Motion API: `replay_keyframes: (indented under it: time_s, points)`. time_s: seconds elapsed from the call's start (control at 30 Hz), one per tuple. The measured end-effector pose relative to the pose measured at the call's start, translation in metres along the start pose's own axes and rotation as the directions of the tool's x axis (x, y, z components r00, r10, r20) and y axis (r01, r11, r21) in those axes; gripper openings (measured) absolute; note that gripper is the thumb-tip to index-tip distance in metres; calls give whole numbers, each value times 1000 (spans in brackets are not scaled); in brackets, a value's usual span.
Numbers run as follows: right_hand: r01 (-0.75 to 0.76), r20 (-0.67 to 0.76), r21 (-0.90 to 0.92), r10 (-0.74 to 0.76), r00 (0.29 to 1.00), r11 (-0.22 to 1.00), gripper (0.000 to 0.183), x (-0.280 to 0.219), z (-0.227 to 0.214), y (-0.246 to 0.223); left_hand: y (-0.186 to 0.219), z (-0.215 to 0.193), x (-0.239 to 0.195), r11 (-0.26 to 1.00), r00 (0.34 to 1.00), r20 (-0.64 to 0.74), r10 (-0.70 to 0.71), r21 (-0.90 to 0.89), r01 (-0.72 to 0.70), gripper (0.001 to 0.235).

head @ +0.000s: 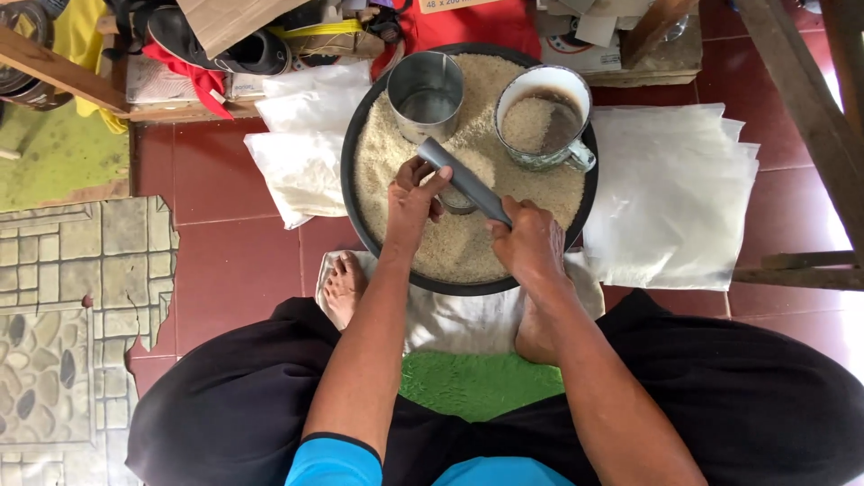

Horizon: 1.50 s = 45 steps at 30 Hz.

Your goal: Scooping grain from a large basin into plastic bags and measuring cups, then leveling the grain for portioning.

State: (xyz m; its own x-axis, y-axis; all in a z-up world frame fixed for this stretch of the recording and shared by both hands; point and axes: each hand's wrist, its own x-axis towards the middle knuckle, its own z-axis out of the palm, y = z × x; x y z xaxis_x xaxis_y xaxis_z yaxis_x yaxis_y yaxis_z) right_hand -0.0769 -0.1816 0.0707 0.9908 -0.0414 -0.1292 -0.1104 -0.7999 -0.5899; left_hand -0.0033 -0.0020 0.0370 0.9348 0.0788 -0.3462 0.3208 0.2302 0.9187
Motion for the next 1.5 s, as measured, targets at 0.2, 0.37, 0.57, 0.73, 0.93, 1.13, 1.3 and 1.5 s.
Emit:
replay_keyframes:
  time_s: [0.2,0.37,0.57,0.73,0.93,1.13,1.3,1.5]
  points:
    - [-39,-3,27,39,999,999,48,1,-6,0,6,6,0,997,1000,21,9,71,-10,76]
    - [-88,-27,52,89,996,995,46,-1,-14,-8,16,13,6,948,998,-12,-55,315,56,89]
    - [-99,-75,18,100,992,995,45,3,-7,5,-29,7,52,860,997,-58,-42,506,66,89]
    - [-141,-98,24,143,985,990,49,6,3,14,5,29,23,695,998,-60,17,718,31,83]
    - [-166,-154,9,166,974,986,49,4,12,15,8,40,20,623,994,-110,10,778,80,79]
    - [-177,-180,23,178,967,984,51,4,19,19,-4,31,7,698,994,-108,18,713,65,75]
    - [-155,-240,51,163,957,987,51,-7,16,7,-45,0,3,852,995,-97,-23,519,70,70]
    - [-32,-198,16,35,980,999,33,-66,13,-45,37,-1,-60,991,987,-157,27,136,-6,72]
